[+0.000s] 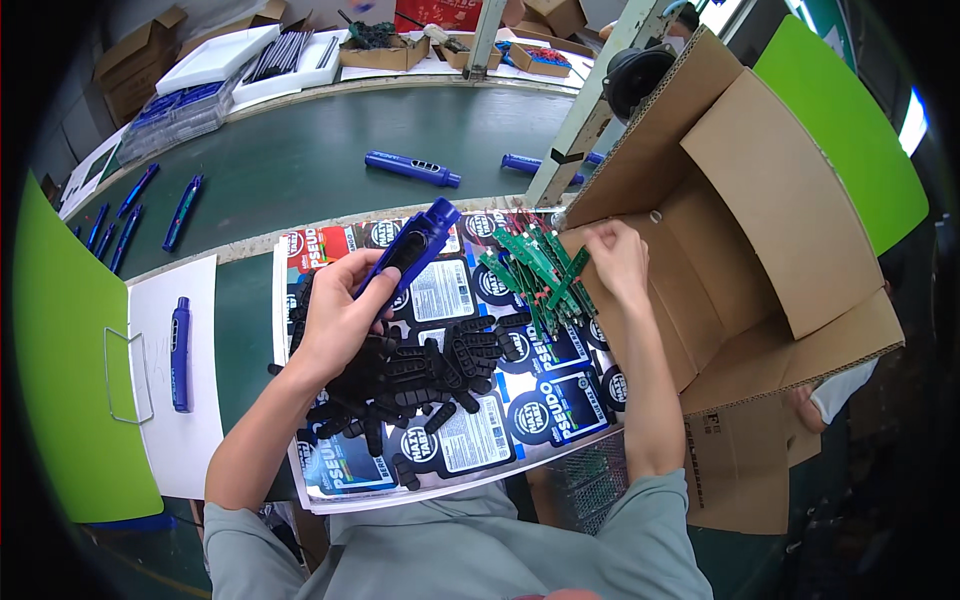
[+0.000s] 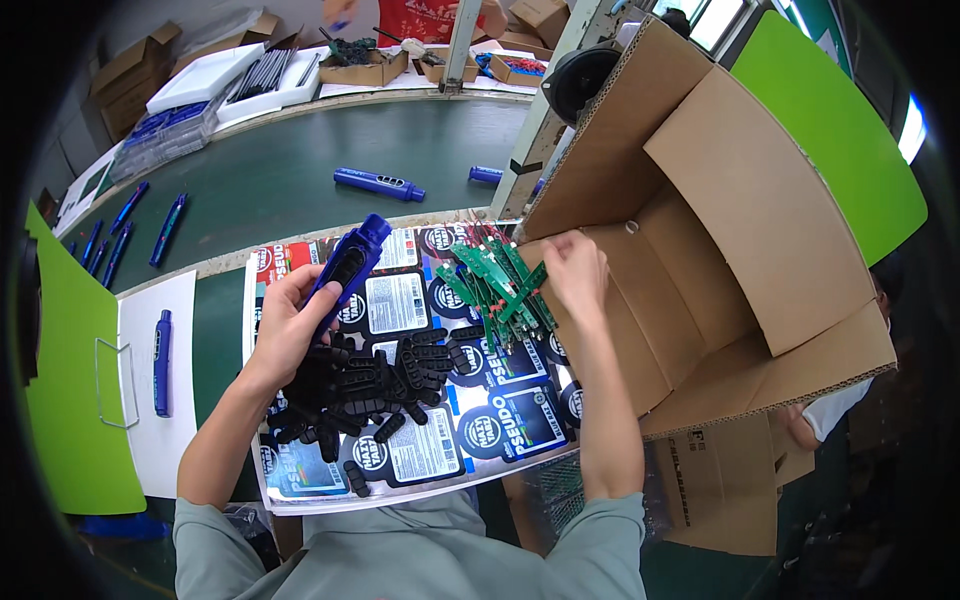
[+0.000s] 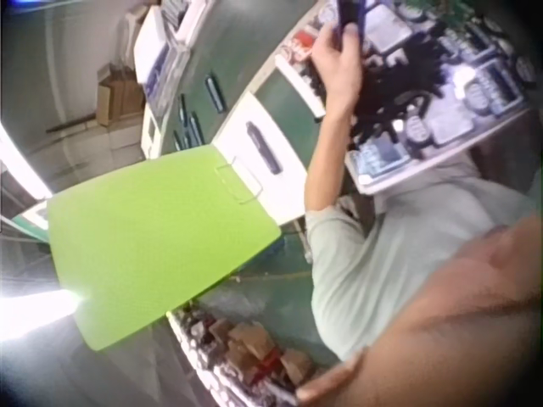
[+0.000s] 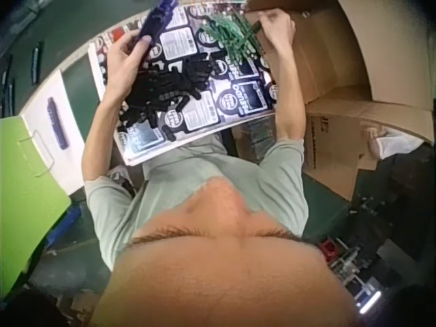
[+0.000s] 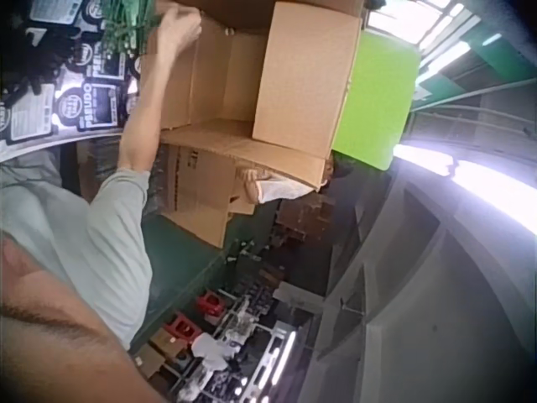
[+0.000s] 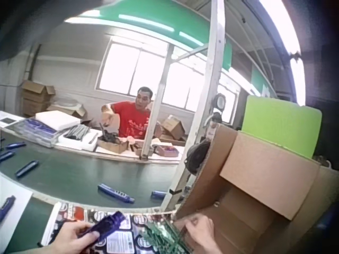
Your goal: The person repeatedly picks up a blue plastic casing and a green circuit board, inserts the board into the casing, and places the assembled unit on the table. The person handles multiple identical units in a repetitive sequence throughout the clip.
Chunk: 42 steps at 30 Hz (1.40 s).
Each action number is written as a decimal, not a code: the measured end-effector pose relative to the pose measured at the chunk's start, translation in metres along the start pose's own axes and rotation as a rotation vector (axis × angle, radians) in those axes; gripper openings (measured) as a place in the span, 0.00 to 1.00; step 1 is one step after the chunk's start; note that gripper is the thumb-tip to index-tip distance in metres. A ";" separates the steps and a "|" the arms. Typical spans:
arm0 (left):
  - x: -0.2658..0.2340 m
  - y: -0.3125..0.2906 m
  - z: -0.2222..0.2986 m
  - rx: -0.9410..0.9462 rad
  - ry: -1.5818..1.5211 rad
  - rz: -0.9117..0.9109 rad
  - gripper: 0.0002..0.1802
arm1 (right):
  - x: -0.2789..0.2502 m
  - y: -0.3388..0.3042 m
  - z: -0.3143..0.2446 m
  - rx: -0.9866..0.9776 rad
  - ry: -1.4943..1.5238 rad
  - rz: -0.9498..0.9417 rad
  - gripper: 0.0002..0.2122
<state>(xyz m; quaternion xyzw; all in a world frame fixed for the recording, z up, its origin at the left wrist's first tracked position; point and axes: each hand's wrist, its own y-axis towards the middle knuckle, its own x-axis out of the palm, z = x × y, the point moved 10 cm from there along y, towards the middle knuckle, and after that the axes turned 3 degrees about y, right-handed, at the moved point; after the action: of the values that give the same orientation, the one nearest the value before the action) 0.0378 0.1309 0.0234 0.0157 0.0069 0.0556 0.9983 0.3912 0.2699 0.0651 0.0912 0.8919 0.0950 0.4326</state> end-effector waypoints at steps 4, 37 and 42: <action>0.005 0.000 -0.002 0.004 -0.006 -0.031 0.10 | 0.030 0.013 0.070 0.124 0.032 -0.101 0.21; 0.034 -0.019 -0.011 -0.192 -0.539 -0.309 0.21 | 0.113 -0.100 -0.154 0.145 1.376 -0.597 0.17; 0.036 -0.016 -0.014 -0.192 -0.500 -0.318 0.20 | 0.114 -0.097 -0.153 0.154 1.355 -0.625 0.16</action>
<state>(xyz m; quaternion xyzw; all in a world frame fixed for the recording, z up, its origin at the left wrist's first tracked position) 0.0754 0.1197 0.0086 -0.0667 -0.2419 -0.1063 0.9622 0.1934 0.1903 0.0479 -0.2148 0.9514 -0.0598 -0.2123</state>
